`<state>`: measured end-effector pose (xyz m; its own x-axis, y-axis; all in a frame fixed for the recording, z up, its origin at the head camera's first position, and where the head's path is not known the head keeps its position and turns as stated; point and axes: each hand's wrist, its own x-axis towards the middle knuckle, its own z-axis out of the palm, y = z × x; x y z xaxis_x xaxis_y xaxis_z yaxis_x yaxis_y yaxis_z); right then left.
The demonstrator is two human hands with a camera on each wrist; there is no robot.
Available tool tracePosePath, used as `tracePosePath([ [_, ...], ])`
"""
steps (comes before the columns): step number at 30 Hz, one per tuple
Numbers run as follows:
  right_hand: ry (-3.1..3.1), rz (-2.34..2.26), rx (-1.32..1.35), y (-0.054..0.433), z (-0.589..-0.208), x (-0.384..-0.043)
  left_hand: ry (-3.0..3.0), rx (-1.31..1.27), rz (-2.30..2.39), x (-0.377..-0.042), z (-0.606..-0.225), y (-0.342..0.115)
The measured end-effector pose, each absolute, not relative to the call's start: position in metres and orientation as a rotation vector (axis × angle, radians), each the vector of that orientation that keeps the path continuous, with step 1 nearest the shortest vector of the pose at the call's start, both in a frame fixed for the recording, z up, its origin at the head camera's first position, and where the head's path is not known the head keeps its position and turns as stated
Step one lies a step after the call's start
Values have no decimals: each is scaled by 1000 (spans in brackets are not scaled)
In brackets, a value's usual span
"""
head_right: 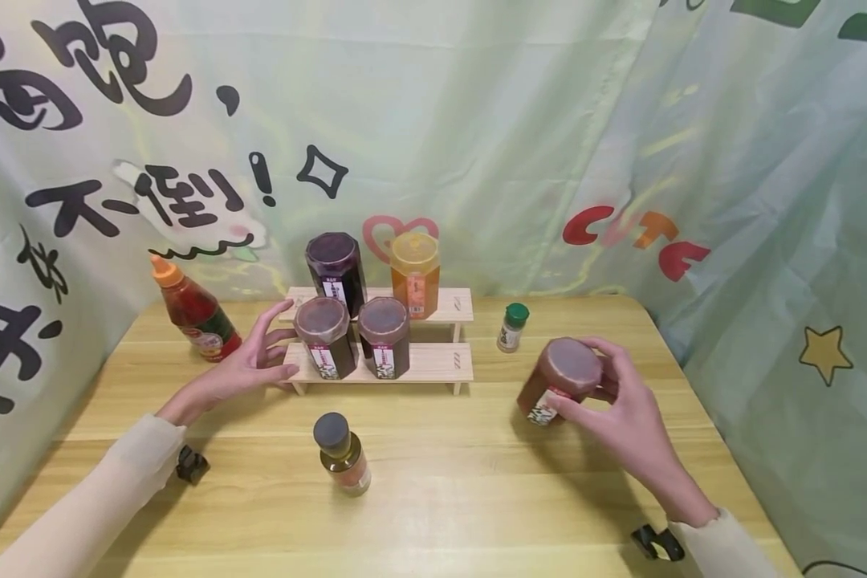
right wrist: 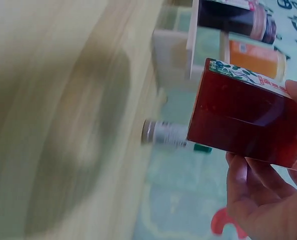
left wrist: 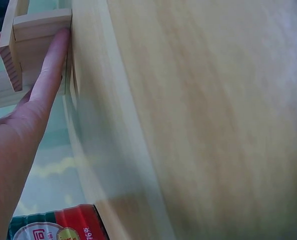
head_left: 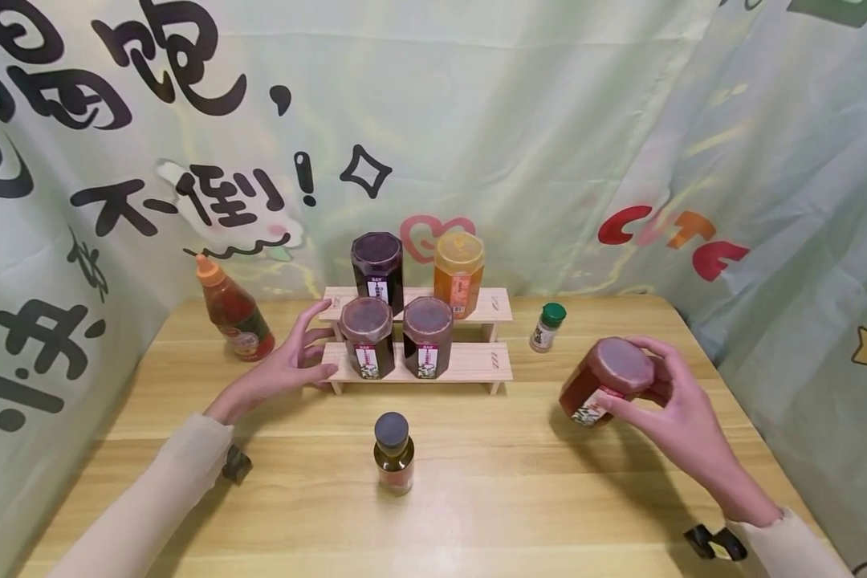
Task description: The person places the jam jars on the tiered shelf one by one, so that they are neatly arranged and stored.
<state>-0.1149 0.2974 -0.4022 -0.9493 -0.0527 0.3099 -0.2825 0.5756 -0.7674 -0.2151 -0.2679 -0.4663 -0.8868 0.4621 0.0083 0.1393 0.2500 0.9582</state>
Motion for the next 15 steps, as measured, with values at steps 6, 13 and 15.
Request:
tracePosePath([
  [6, -2566, 1340, 384, 270, -399, -130, 2244, 560, 1687, -215, -468, -268],
  [13, -2558, 1435, 497, 247, -399, -153, 2247, 570, 1694, -215, -470, -271],
  [15, -2556, 1448, 512, 241, -401, -160, 2246, 576, 1691, -216, -469, -270],
])
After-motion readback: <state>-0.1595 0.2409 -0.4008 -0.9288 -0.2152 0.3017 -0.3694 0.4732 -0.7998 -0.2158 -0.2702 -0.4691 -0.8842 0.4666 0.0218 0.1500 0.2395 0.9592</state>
